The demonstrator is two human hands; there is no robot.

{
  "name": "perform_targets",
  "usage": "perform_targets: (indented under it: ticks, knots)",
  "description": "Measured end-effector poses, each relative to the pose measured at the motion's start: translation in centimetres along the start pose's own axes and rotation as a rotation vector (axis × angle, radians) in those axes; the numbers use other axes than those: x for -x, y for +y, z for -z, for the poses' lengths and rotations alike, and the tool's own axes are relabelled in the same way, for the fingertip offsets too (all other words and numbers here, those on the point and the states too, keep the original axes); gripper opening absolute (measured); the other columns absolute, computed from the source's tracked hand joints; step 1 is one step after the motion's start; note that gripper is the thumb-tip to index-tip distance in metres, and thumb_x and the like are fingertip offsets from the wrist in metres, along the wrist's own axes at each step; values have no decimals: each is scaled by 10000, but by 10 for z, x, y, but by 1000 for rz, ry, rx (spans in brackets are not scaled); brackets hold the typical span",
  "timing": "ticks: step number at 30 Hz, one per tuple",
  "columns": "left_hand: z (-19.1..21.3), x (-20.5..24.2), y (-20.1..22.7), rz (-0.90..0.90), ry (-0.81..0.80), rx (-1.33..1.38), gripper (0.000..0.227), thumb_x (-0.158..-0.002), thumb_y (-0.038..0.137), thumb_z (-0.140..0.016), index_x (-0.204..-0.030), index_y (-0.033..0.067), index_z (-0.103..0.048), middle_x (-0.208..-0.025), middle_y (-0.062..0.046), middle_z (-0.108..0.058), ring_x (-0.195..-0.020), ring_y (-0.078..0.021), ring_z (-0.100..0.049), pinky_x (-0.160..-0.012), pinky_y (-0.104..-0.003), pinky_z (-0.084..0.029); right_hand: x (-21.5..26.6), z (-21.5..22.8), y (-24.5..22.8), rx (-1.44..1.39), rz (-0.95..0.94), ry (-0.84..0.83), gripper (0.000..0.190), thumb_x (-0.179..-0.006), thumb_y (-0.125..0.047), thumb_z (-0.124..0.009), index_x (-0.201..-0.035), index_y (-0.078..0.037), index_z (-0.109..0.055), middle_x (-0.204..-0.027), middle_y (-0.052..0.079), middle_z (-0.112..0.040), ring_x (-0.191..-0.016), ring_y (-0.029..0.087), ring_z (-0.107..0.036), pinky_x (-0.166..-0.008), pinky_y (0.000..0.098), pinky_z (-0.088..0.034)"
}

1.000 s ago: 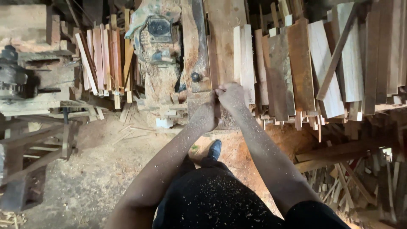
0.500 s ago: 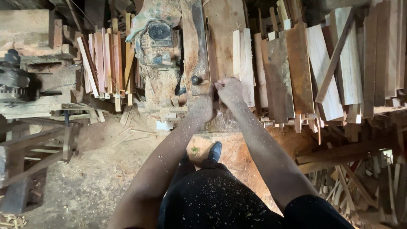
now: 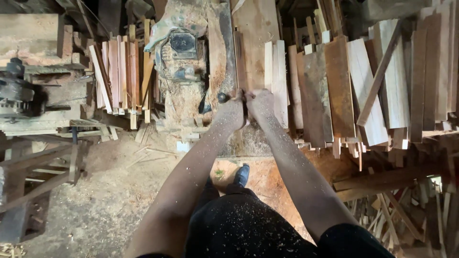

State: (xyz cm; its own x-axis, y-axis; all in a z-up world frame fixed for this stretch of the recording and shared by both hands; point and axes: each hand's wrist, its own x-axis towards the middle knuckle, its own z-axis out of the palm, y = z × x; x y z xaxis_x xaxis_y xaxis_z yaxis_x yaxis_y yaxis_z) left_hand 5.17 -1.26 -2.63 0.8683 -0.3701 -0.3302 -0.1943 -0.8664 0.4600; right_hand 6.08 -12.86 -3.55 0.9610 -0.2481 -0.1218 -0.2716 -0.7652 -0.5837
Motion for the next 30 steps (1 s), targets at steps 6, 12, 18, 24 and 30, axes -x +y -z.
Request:
perform_targets:
  ticks: [6,12,18,24,30]
  knots:
    - [21,-14,8,114,-34,25,974,-796,251,-705,-1607,41,-206,-1185,-222,-706,-1092,-418,-719,-884,-559,-609,4,11,-31,-54,-18,0,155,-825,-301,-763,-918,-201,-837,-898,225,-756,-988,453,-718,-895,509,-604]
    - [91,6,46,662,-353,871,512,-1082,546,-262,-1371,234,-546,-965,-69,-723,-804,-146,-702,-739,-289,-619,12,52,-64,-122,-108,-185,279,-826,-424,-769,-931,-166,-771,-827,104,-691,-791,280,-616,-717,366,-520]
    - [74,109,80,-100,-200,48,358,-912,340,-812,-1127,67,-723,-867,-88,-706,-538,-203,-665,-435,-229,-564,68,69,-25,-206,-232,-430,472,-829,-572,-774,-946,-122,-692,-744,-40,-610,-557,71,-492,-506,193,-418]
    - [-16,141,44,406,-137,470,611,-865,595,-614,-1227,111,-524,-1148,-154,-731,-1139,-399,-696,-961,-533,-581,133,91,30,-33,123,-355,246,-824,-411,-764,-1018,-267,-809,-864,81,-788,-945,350,-740,-853,476,-581]
    - [96,192,79,269,-222,1427,321,-953,248,-690,-750,10,-618,-485,-148,-613,-400,-223,-654,-372,-311,-572,114,102,11,-72,662,-99,557,-900,-21,-593,-1383,-291,-655,-1326,194,-698,-1322,459,-558,-1061,516,-522]
